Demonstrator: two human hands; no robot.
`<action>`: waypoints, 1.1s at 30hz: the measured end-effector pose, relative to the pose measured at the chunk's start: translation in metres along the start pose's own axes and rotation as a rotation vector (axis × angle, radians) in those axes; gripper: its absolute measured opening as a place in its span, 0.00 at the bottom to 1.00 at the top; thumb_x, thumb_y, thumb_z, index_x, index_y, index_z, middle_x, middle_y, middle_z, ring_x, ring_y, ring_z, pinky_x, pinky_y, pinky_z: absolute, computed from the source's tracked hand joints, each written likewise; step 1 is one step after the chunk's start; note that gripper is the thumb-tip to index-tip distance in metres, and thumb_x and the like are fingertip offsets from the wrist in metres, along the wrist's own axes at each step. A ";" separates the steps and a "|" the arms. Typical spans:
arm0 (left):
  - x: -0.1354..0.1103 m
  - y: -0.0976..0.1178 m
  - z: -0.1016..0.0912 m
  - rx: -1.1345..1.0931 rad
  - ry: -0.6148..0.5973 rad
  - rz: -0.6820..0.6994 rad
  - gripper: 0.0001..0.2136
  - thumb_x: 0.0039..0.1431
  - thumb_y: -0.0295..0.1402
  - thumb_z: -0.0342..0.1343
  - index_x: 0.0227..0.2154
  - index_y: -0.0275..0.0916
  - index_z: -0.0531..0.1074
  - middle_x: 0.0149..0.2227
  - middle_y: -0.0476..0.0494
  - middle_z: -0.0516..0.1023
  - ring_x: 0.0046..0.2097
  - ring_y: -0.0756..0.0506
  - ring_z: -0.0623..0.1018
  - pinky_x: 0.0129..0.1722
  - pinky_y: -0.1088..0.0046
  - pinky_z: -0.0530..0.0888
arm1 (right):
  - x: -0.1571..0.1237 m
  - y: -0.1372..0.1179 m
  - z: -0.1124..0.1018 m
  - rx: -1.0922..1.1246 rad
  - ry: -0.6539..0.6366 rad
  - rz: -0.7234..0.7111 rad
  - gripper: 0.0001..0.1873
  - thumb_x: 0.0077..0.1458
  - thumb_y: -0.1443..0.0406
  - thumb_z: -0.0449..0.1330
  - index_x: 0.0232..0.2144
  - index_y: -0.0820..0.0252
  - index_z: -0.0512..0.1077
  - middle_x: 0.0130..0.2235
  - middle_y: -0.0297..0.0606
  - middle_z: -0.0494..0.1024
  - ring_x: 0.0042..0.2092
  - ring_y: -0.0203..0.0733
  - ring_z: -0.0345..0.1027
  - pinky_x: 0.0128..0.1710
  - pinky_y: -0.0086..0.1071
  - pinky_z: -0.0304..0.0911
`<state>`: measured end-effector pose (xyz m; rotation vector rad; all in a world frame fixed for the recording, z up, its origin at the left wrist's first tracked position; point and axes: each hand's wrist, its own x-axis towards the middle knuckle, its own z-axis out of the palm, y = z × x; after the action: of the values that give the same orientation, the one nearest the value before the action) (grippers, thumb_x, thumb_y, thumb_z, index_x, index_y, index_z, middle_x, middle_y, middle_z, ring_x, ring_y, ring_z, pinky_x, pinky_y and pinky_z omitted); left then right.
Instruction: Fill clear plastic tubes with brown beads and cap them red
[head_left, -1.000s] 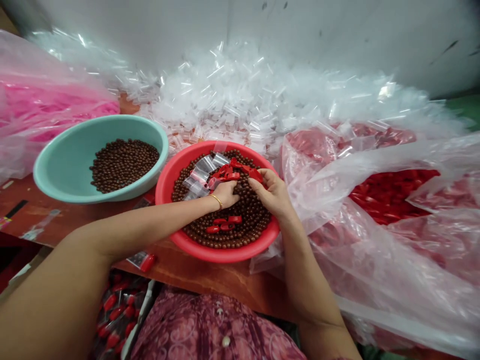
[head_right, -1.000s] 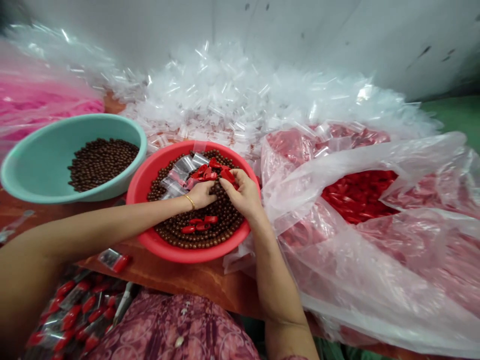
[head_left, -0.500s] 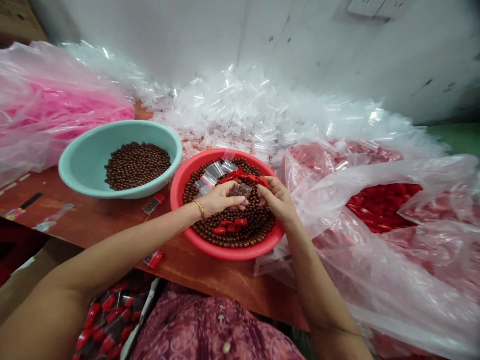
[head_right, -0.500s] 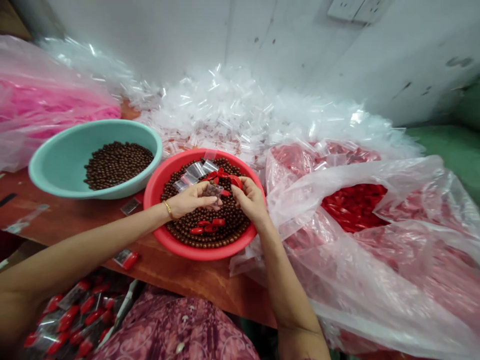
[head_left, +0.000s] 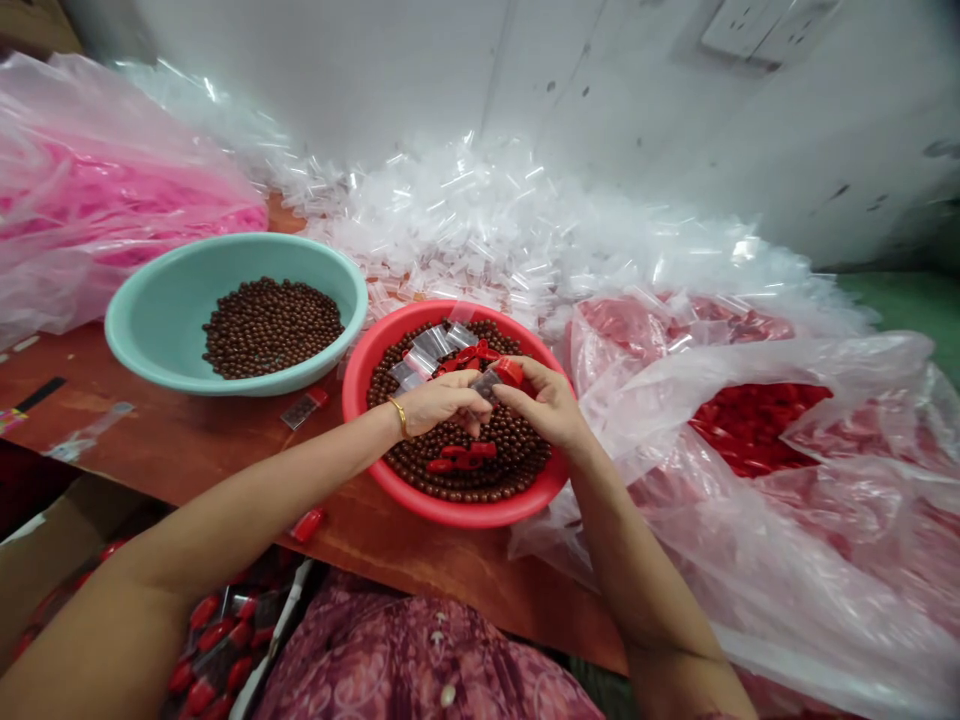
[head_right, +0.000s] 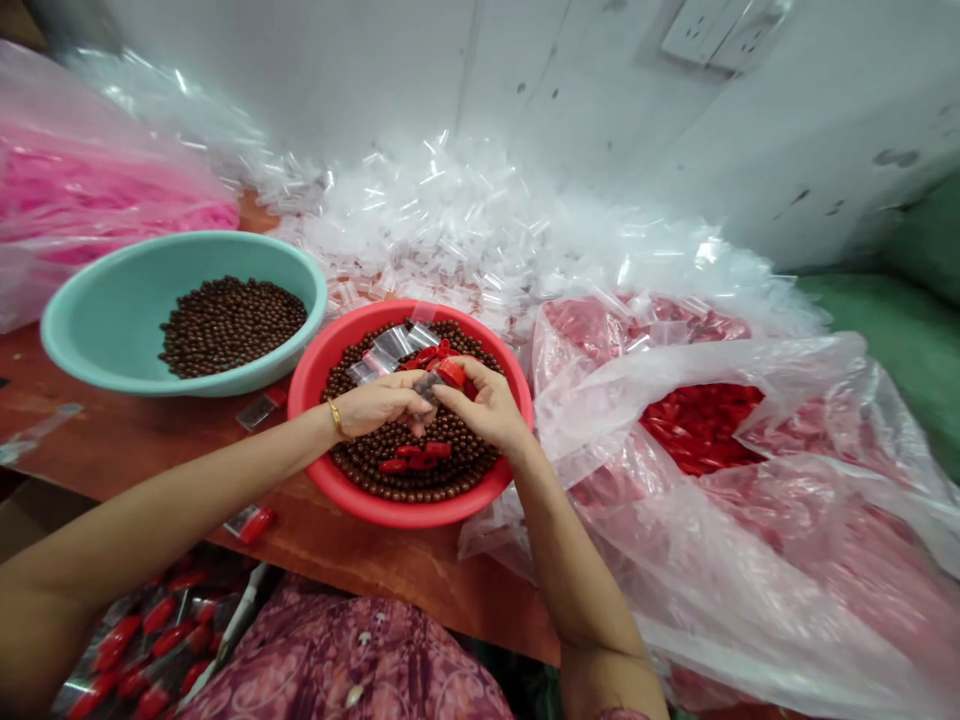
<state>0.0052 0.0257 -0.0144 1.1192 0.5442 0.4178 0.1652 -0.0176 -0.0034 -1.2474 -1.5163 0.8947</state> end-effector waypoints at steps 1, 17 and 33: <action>0.000 0.001 0.000 -0.011 -0.002 0.005 0.10 0.42 0.28 0.54 0.29 0.35 0.62 0.22 0.53 0.69 0.23 0.55 0.70 0.24 0.79 0.69 | 0.000 0.001 0.001 0.001 0.012 -0.012 0.11 0.43 0.60 0.64 0.30 0.58 0.71 0.32 0.33 0.75 0.35 0.37 0.67 0.39 0.33 0.64; 0.001 0.002 0.004 0.155 0.052 0.066 0.08 0.44 0.25 0.54 0.29 0.36 0.61 0.21 0.54 0.70 0.20 0.56 0.70 0.21 0.81 0.68 | -0.007 0.011 -0.001 0.255 0.051 0.302 0.21 0.53 0.47 0.50 0.36 0.57 0.68 0.21 0.26 0.58 0.18 0.30 0.48 0.15 0.27 0.53; -0.001 -0.008 0.004 0.713 0.317 0.279 0.09 0.45 0.31 0.54 0.31 0.36 0.67 0.27 0.51 0.71 0.30 0.50 0.69 0.32 0.74 0.68 | -0.023 0.007 0.015 -0.150 0.021 0.080 0.26 0.58 0.53 0.50 0.56 0.53 0.65 0.46 0.38 0.76 0.50 0.48 0.68 0.47 0.43 0.67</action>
<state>0.0072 0.0185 -0.0205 1.8428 0.8547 0.6778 0.1537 -0.0386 -0.0194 -1.4305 -1.5486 0.8285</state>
